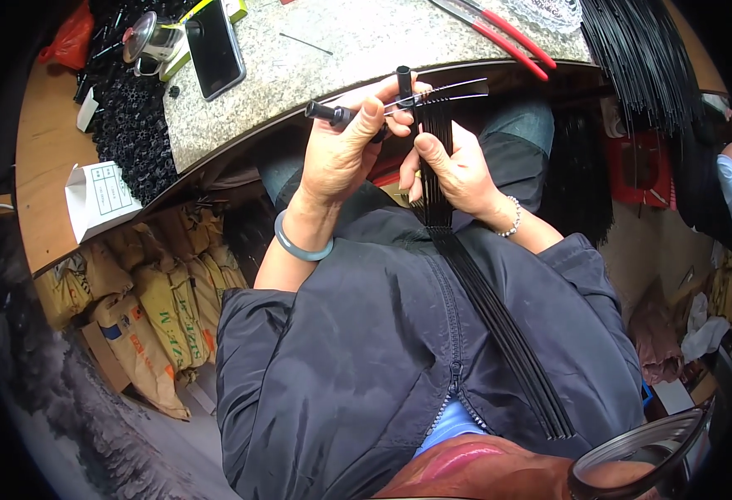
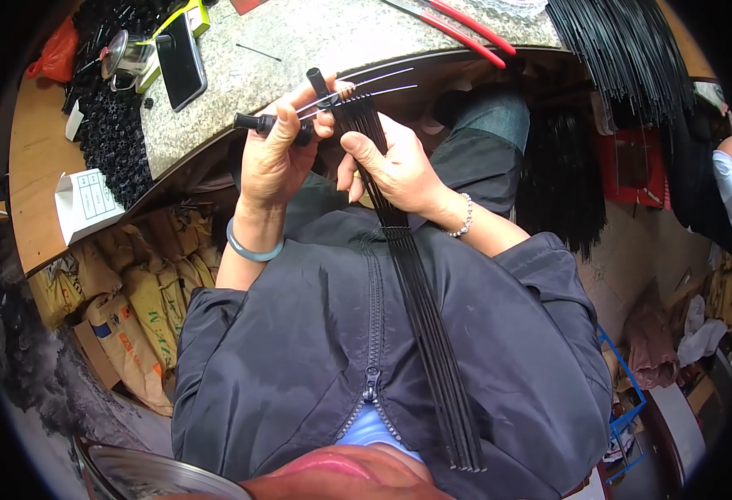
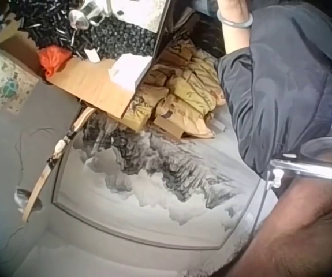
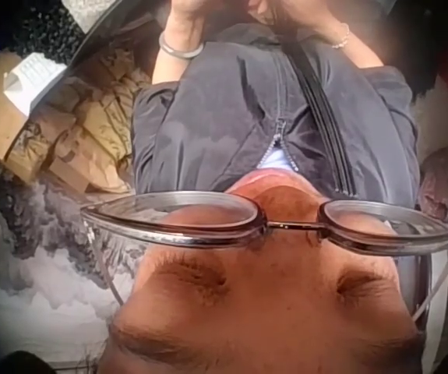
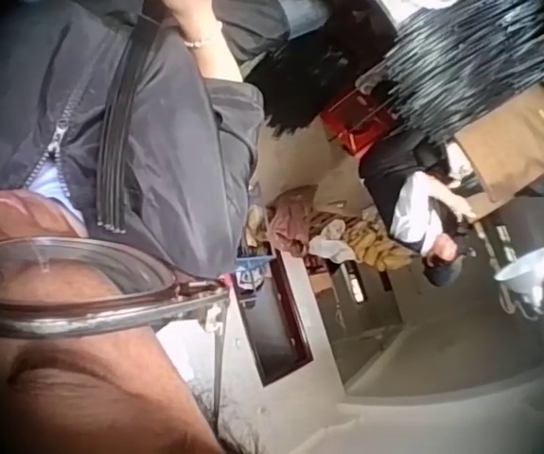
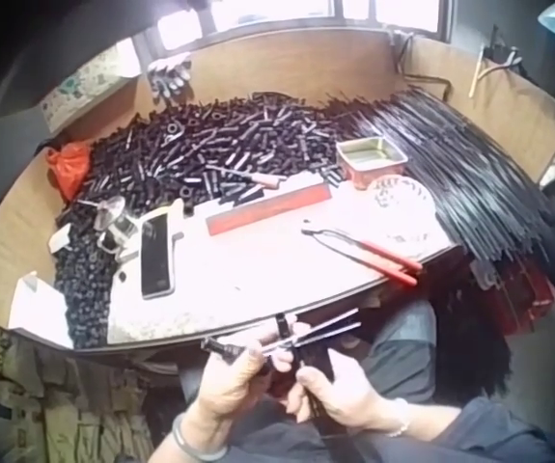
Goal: Assembling and crimping black wire bundles at a manufacturing workbench.
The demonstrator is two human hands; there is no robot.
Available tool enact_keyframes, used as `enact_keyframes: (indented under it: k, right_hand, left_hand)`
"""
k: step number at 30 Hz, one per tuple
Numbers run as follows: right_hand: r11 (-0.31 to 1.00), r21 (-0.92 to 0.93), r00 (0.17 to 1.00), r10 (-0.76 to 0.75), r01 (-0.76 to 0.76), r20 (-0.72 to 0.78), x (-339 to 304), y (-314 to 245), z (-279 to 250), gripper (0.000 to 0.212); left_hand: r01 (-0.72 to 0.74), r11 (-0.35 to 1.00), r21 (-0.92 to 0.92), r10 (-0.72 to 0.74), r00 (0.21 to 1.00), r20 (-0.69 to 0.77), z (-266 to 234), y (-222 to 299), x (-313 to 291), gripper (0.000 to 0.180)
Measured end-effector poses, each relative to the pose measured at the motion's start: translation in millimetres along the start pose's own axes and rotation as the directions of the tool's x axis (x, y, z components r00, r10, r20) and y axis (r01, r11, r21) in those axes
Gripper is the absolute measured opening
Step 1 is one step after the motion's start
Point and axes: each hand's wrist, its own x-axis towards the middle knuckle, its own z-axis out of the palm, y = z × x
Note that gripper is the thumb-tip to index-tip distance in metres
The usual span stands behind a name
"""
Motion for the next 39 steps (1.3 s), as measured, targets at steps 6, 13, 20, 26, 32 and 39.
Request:
enact_keyframes:
  k: [6,13,20,26,32,39]
  right_hand:
    - [0.999,0.029,0.999,-0.033,0.033,-0.011,1.0,-1.7,4.8,0.046]
    - [0.999,0.022,0.999,-0.027,0.026,0.017,1.5,1.4,1.1,0.056]
    - [0.997,-0.003,0.997,-0.078,0.078,-0.018,-3.4,-0.4,5.0,0.044]
    - [0.999,-0.03,0.996,0.013,-0.011,0.091,2.6,-1.4,-2.3,0.042]
    - [1.0,-0.02,0.996,0.022,-0.02,0.089,2.1,1.6,0.2,0.042]
    - [0.998,-0.056,0.996,0.03,-0.025,0.086,5.4,2.5,-0.2,0.047]
  left_hand:
    - [0.014,0.997,0.07,-0.012,1.0,-0.026,1.4,1.9,0.6,0.036]
    - [-0.063,0.988,0.144,0.067,0.997,-0.024,3.4,-3.5,-4.1,0.03]
    - [-0.055,0.927,0.371,0.099,0.99,-0.101,11.3,-2.0,-2.7,0.028]
    - [-0.048,0.972,0.228,0.081,0.987,-0.138,12.5,-7.7,-3.8,0.029]
    - [-0.037,0.998,0.056,0.044,0.989,-0.14,6.0,-9.1,-7.7,0.031]
    - [0.075,0.996,0.053,-0.068,0.99,-0.125,0.2,-1.4,3.7,0.03]
